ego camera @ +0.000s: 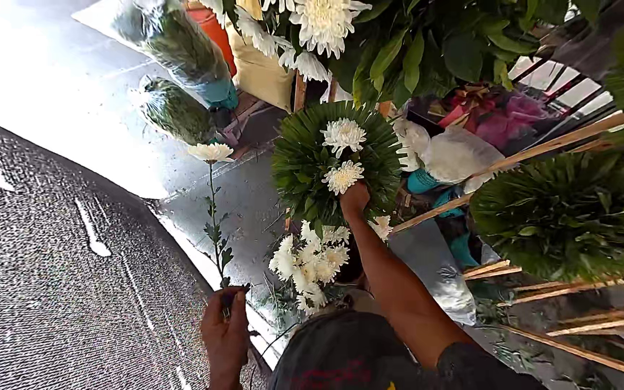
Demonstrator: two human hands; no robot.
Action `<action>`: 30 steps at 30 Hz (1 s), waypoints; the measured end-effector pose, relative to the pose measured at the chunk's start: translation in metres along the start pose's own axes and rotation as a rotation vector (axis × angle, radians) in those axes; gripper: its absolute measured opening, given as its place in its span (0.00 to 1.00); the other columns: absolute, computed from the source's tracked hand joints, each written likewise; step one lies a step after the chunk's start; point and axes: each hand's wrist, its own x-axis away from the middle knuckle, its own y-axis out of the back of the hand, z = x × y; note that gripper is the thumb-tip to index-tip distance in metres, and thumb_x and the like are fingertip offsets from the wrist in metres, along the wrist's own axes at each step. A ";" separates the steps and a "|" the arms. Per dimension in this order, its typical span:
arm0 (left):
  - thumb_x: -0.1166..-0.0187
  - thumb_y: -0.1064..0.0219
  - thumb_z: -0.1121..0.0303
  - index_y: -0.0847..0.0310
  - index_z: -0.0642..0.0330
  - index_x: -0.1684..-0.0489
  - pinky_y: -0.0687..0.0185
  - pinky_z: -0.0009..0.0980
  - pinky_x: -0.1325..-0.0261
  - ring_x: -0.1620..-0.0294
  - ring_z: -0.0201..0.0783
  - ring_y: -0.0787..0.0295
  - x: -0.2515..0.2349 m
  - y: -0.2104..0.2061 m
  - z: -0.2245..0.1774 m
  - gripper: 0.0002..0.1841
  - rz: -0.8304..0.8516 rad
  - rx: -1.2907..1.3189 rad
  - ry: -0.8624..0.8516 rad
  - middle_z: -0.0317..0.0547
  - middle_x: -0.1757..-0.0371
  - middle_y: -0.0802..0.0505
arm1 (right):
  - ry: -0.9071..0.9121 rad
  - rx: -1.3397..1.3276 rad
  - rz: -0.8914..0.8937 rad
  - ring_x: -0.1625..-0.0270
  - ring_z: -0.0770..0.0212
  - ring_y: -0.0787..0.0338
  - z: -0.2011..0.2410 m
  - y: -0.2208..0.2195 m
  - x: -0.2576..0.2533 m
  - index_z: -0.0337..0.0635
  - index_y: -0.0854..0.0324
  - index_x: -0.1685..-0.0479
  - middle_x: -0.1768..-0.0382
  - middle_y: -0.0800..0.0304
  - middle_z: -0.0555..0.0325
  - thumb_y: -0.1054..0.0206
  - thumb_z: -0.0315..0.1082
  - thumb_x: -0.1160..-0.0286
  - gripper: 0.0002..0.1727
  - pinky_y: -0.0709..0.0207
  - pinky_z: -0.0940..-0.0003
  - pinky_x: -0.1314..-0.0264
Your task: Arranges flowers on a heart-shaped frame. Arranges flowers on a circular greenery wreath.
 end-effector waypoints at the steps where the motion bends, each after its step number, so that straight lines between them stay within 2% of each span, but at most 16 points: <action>1: 0.21 0.39 0.65 0.18 0.63 0.51 0.23 0.22 0.81 0.81 0.25 0.23 0.000 -0.001 -0.001 0.11 0.010 -0.018 -0.011 0.35 0.68 0.14 | -0.012 0.012 0.005 0.41 0.32 0.10 0.001 0.000 -0.002 0.34 0.14 0.43 0.46 0.09 0.33 0.30 0.40 0.24 0.19 0.19 0.30 0.43; 3: 0.21 0.37 0.65 0.22 0.65 0.42 0.22 0.23 0.77 0.77 0.25 0.21 0.000 -0.004 -0.001 0.16 0.024 -0.024 -0.028 0.36 0.65 0.15 | -0.008 -0.022 0.043 0.38 0.29 0.12 0.003 0.006 -0.001 0.32 0.18 0.39 0.43 0.12 0.29 0.30 0.37 0.23 0.20 0.21 0.29 0.40; 7: 0.26 0.38 0.68 0.45 0.60 0.13 0.23 0.30 0.84 0.82 0.31 0.22 0.006 -0.009 0.000 0.36 0.055 0.020 0.023 0.40 0.66 0.13 | 0.076 -0.267 0.039 0.34 0.37 0.12 -0.013 0.007 0.006 0.31 0.20 0.33 0.40 0.11 0.32 0.31 0.37 0.22 0.23 0.22 0.38 0.29; 9: 0.24 0.40 0.70 0.34 0.64 0.17 0.22 0.31 0.80 0.80 0.32 0.22 0.011 -0.007 0.004 0.30 0.104 -0.036 -0.023 0.42 0.66 0.13 | 0.107 -0.445 -0.053 0.37 0.44 0.10 -0.025 0.005 0.032 0.30 0.26 0.25 0.35 0.15 0.34 0.32 0.37 0.21 0.28 0.18 0.48 0.30; 10: 0.23 0.40 0.71 0.28 0.65 0.22 0.21 0.31 0.79 0.79 0.31 0.22 0.014 -0.007 0.005 0.27 0.132 -0.054 -0.043 0.42 0.67 0.13 | 0.130 -0.539 -0.102 0.41 0.49 0.10 -0.026 0.007 0.049 0.31 0.30 0.22 0.31 0.19 0.35 0.33 0.37 0.20 0.30 0.14 0.54 0.35; 12: 0.22 0.40 0.73 0.24 0.65 0.26 0.19 0.30 0.76 0.78 0.31 0.21 0.019 -0.006 0.008 0.23 0.194 -0.048 -0.056 0.42 0.66 0.12 | 0.200 -0.758 -0.061 0.45 0.55 0.09 -0.011 0.018 0.086 0.33 0.27 0.25 0.32 0.17 0.42 0.35 0.37 0.18 0.26 0.12 0.59 0.44; 13: 0.21 0.40 0.73 0.24 0.64 0.25 0.18 0.30 0.75 0.77 0.31 0.20 0.021 -0.006 0.008 0.23 0.235 -0.025 -0.046 0.42 0.66 0.12 | 0.229 -0.873 0.086 0.43 0.56 0.09 0.003 0.028 0.100 0.34 0.25 0.27 0.34 0.14 0.46 0.37 0.38 0.15 0.23 0.12 0.59 0.42; 15: 0.22 0.41 0.72 0.25 0.64 0.23 0.17 0.29 0.74 0.76 0.30 0.18 0.024 -0.006 0.008 0.25 0.344 0.038 -0.027 0.40 0.65 0.10 | 0.212 -1.091 0.543 0.36 0.56 0.10 0.033 0.045 0.112 0.35 0.29 0.21 0.32 0.13 0.48 0.48 0.41 0.07 0.24 0.15 0.58 0.35; 16: 0.22 0.41 0.72 0.25 0.64 0.23 0.17 0.29 0.75 0.77 0.30 0.18 0.025 -0.006 0.010 0.25 0.397 0.080 -0.003 0.40 0.65 0.09 | 0.179 -1.196 0.706 0.36 0.54 0.10 0.046 0.049 0.114 0.35 0.32 0.20 0.32 0.13 0.47 0.52 0.41 0.05 0.25 0.15 0.56 0.34; 17: 0.21 0.42 0.73 0.25 0.64 0.22 0.19 0.29 0.78 0.79 0.32 0.19 0.025 -0.005 0.011 0.25 0.435 0.122 0.037 0.41 0.65 0.08 | 0.159 -1.282 0.765 0.41 0.53 0.08 0.055 0.051 0.114 0.32 0.28 0.25 0.40 0.10 0.44 0.51 0.40 0.05 0.23 0.15 0.56 0.37; 19: 0.19 0.46 0.75 0.24 0.66 0.24 0.17 0.31 0.78 0.79 0.34 0.16 0.022 -0.002 0.015 0.23 0.429 0.190 0.135 0.43 0.68 0.08 | 0.179 -1.307 0.733 0.54 0.57 0.08 0.066 0.055 0.113 0.30 0.19 0.39 0.57 0.08 0.47 0.46 0.36 0.07 0.18 0.13 0.61 0.46; 20: 0.18 0.48 0.75 0.21 0.67 0.29 0.15 0.32 0.78 0.80 0.35 0.14 0.021 0.001 0.020 0.21 0.358 0.226 0.164 0.44 0.70 0.08 | 0.195 -1.289 0.693 0.57 0.58 0.08 0.066 0.057 0.114 0.29 0.18 0.42 0.61 0.08 0.48 0.45 0.35 0.08 0.16 0.13 0.63 0.49; 23: 0.17 0.47 0.75 0.23 0.68 0.42 0.13 0.31 0.81 0.84 0.33 0.14 0.010 0.011 0.039 0.12 -0.058 0.319 0.273 0.40 0.76 0.09 | 0.206 -1.285 0.518 0.57 0.55 0.06 0.058 0.065 0.122 0.30 0.16 0.42 0.57 0.07 0.46 0.45 0.35 0.08 0.17 0.09 0.60 0.51; 26: 0.23 0.43 0.75 0.26 0.67 0.37 0.22 0.30 0.85 0.88 0.29 0.25 -0.012 0.030 0.063 0.17 -0.360 0.156 0.403 0.39 0.76 0.18 | 0.182 -1.427 0.283 0.59 0.58 0.08 0.052 0.086 0.125 0.34 0.15 0.41 0.57 0.10 0.51 0.48 0.36 0.07 0.18 0.10 0.60 0.52; 28: 0.20 0.44 0.73 0.26 0.70 0.35 0.22 0.36 0.80 0.84 0.34 0.25 -0.025 0.041 0.069 0.17 -0.278 0.030 0.403 0.46 0.73 0.18 | 0.125 -1.505 0.252 0.60 0.62 0.09 0.058 0.107 0.123 0.39 0.17 0.39 0.57 0.11 0.55 0.49 0.40 0.06 0.18 0.10 0.63 0.53; 30: 0.16 0.46 0.71 0.22 0.70 0.38 0.18 0.39 0.78 0.81 0.38 0.20 -0.038 0.029 0.053 0.15 -0.007 -0.039 0.277 0.49 0.71 0.14 | 0.079 -1.523 0.328 0.60 0.60 0.09 0.066 0.116 0.129 0.39 0.17 0.38 0.57 0.11 0.54 0.48 0.41 0.06 0.19 0.10 0.61 0.53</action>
